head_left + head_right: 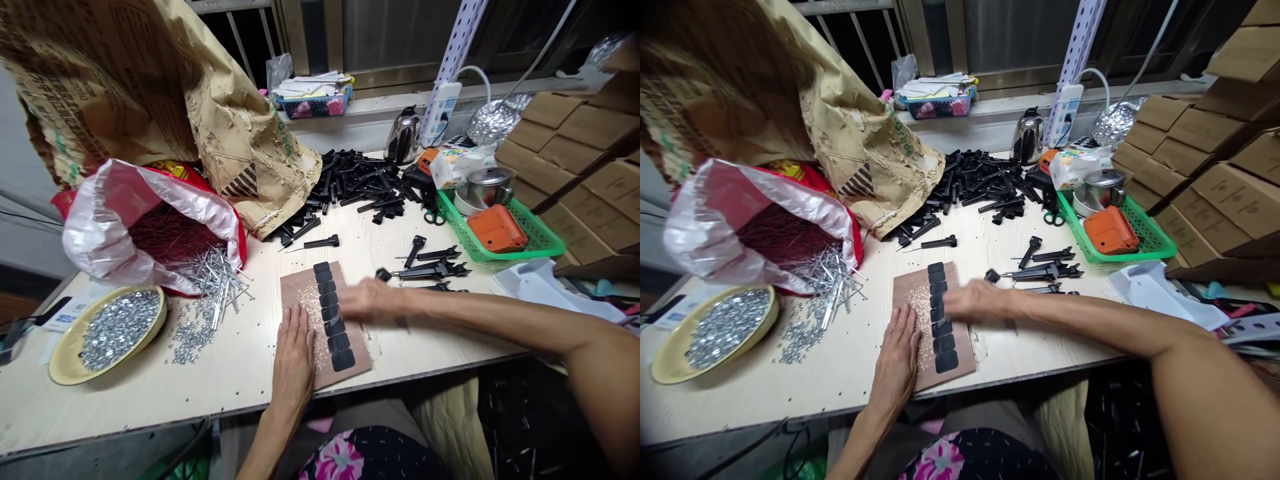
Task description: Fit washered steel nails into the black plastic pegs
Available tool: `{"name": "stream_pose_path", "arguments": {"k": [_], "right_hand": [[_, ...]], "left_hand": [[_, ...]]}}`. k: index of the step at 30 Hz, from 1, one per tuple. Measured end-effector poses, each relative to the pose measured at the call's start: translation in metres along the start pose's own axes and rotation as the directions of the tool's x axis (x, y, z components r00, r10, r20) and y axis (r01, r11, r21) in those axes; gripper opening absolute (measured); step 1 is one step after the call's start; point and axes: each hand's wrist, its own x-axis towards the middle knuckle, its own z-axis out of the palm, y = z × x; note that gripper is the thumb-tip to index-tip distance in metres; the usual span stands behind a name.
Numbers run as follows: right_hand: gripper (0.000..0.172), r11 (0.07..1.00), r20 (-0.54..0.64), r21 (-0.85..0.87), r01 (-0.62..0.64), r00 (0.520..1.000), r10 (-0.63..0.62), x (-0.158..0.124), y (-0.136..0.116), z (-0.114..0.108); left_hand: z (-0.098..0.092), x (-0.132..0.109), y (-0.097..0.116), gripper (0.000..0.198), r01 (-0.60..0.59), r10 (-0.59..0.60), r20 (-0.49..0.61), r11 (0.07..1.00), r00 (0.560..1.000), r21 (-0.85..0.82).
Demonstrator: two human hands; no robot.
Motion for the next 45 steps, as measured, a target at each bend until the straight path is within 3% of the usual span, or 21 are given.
{"name": "stream_pose_path", "arguments": {"k": [2,6,11,16,22,27,29,31,33,36,38,40,43,45], "right_hand": [[0.031,0.991,-0.056,0.018,-0.134,0.989,0.134,-0.001,0.001,0.0],[0.028,0.999,0.01,0.031,-0.02,1.0,0.02,-0.003,0.001,0.001],[0.034,0.983,-0.026,0.047,-0.177,0.984,0.178,-0.007,-0.008,0.004],[0.033,1.0,0.008,0.016,-0.024,1.0,0.024,-0.013,-0.023,0.009],[0.031,0.972,-0.043,0.078,-0.22,0.974,0.224,-0.013,-0.029,0.01],[0.027,0.998,0.091,0.053,0.013,0.996,-0.018,-0.022,-0.047,-0.001],[0.024,0.995,0.091,0.048,-0.088,0.992,0.084,-0.033,-0.039,-0.012],[0.022,0.97,0.11,-0.012,-0.243,0.964,0.242,-0.043,-0.021,-0.029],[0.017,0.939,0.138,-0.12,-0.321,0.932,0.336,-0.045,-0.001,-0.048],[0.018,0.903,0.035,-0.225,-0.365,0.924,0.382,-0.021,0.024,-0.061],[0.025,0.889,-0.087,-0.226,-0.397,0.918,0.388,0.012,0.039,-0.053],[0.03,0.884,-0.144,-0.212,-0.417,0.908,0.394,0.053,0.054,-0.031],[0.024,0.855,-0.101,-0.231,-0.465,0.885,0.454,0.108,0.073,0.01],[0.023,0.836,-0.068,-0.255,-0.486,0.872,0.486,0.129,0.082,0.031]], "left_hand": [[0.0,0.0,0.001,0.046,0.006,-0.006,0.004,1.0,1.0,-0.01],[0.001,0.001,0.002,0.046,0.001,-0.001,0.008,1.0,1.0,-0.001],[0.001,0.002,0.001,0.046,-0.009,0.008,0.024,1.0,1.0,0.01],[-0.001,0.002,0.003,0.046,0.001,-0.001,0.025,1.0,1.0,0.009],[-0.002,0.002,0.006,0.046,0.006,-0.006,0.041,1.0,0.999,0.01],[-0.001,-0.002,0.002,0.047,0.013,-0.013,0.018,1.0,1.0,0.004],[0.001,-0.004,-0.001,0.048,0.01,-0.01,0.007,1.0,1.0,0.011],[0.003,-0.006,-0.003,0.049,0.005,-0.005,0.002,1.0,1.0,0.018],[0.006,-0.007,-0.005,0.05,0.01,-0.01,-0.001,1.0,1.0,0.025],[0.009,-0.008,-0.005,0.051,0.036,-0.036,-0.004,0.999,0.999,0.03],[0.007,-0.008,-0.002,0.05,0.046,-0.046,-0.01,0.999,0.999,0.014],[0.001,-0.008,0.003,0.047,0.044,-0.045,-0.014,0.999,0.999,-0.029],[-0.018,-0.011,0.008,0.042,0.084,-0.091,-0.055,0.989,0.994,-0.121],[-0.035,-0.016,0.003,0.035,0.162,-0.183,-0.134,0.975,0.974,-0.151]]}}
